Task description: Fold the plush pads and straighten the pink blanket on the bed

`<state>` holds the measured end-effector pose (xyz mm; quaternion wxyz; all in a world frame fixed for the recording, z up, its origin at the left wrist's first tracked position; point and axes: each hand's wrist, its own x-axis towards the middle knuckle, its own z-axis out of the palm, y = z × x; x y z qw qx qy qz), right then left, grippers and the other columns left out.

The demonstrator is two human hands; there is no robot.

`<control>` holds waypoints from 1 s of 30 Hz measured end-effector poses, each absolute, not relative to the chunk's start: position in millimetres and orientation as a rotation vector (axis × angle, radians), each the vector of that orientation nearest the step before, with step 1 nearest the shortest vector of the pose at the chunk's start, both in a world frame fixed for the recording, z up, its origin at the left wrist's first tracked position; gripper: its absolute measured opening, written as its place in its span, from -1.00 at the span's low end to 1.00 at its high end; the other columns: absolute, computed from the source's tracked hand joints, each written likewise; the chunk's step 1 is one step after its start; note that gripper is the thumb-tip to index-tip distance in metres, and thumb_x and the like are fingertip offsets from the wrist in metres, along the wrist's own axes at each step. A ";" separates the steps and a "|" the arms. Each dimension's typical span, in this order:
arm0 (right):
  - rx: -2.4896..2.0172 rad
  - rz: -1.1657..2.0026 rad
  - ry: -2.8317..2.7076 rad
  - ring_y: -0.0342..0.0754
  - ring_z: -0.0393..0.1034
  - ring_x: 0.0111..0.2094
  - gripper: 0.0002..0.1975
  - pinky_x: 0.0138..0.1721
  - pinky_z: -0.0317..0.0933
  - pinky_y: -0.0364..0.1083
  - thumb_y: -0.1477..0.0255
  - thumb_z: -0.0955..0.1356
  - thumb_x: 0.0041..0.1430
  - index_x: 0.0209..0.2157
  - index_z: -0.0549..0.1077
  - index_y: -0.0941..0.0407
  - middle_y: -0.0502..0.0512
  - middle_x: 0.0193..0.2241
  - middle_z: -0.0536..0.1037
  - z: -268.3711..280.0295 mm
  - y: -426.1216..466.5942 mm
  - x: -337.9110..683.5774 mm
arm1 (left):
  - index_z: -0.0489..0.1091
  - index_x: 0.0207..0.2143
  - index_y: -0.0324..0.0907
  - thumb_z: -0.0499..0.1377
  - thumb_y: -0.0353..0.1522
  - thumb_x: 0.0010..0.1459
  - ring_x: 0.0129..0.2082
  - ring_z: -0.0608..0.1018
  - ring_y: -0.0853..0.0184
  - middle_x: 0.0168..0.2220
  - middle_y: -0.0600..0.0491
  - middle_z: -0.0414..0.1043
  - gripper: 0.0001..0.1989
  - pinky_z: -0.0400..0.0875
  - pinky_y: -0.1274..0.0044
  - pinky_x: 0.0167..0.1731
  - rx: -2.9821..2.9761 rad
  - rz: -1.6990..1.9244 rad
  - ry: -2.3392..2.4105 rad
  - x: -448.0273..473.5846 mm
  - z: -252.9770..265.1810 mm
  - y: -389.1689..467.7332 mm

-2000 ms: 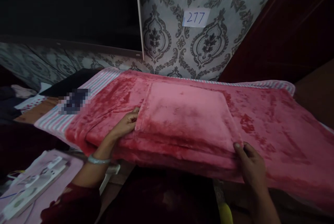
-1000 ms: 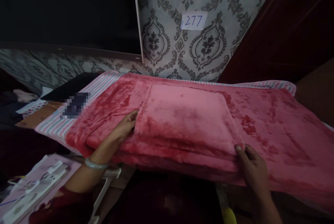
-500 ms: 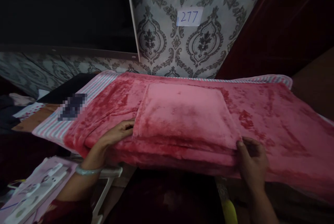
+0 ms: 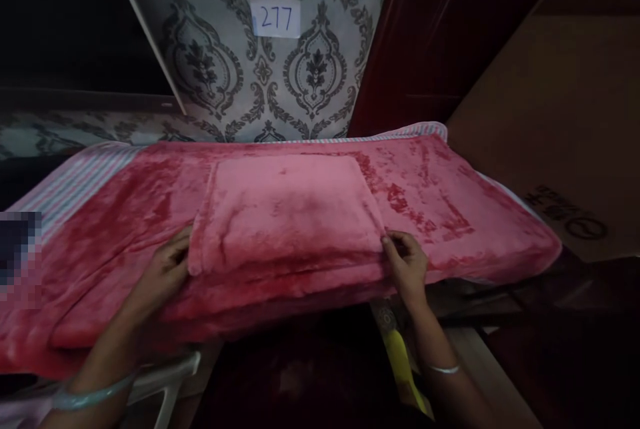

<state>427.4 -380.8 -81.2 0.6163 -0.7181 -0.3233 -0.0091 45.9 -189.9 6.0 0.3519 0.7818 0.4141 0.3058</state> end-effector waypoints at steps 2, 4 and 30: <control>-1.637 -0.034 -0.719 0.01 0.41 -0.32 -0.69 -0.22 0.30 0.00 0.12 0.39 0.08 -0.36 0.52 0.10 0.09 -0.39 0.57 -77.6 -380.1 429.4 | 0.58 -0.20 -0.05 0.29 0.05 -0.01 0.02 0.49 0.07 -0.10 0.03 0.59 -0.54 0.32 0.32 0.17 1.904 0.836 1.152 39.3 3.4 -191.7; -1.596 -0.049 -0.674 0.01 0.41 -0.32 -0.69 -0.20 0.29 -0.01 0.12 0.38 0.10 -0.36 0.50 0.09 0.07 -0.41 0.55 -75.4 -379.9 431.3 | 0.56 -0.19 -0.03 0.27 0.03 0.04 -0.07 0.53 0.14 -0.14 0.09 0.60 -0.59 0.39 0.38 0.08 1.802 0.885 1.220 32.2 0.7 -192.4; -1.538 0.189 -0.853 -0.11 0.12 -0.50 -0.39 -0.44 0.08 -0.11 0.15 0.40 0.14 0.18 0.38 0.09 -0.13 -0.51 0.24 -56.8 -378.7 436.2 | 0.44 -0.17 0.03 0.46 0.06 -0.30 -0.36 0.49 0.28 -0.35 0.15 0.51 -0.37 0.38 0.55 -0.44 1.353 1.044 1.355 46.2 6.4 -217.2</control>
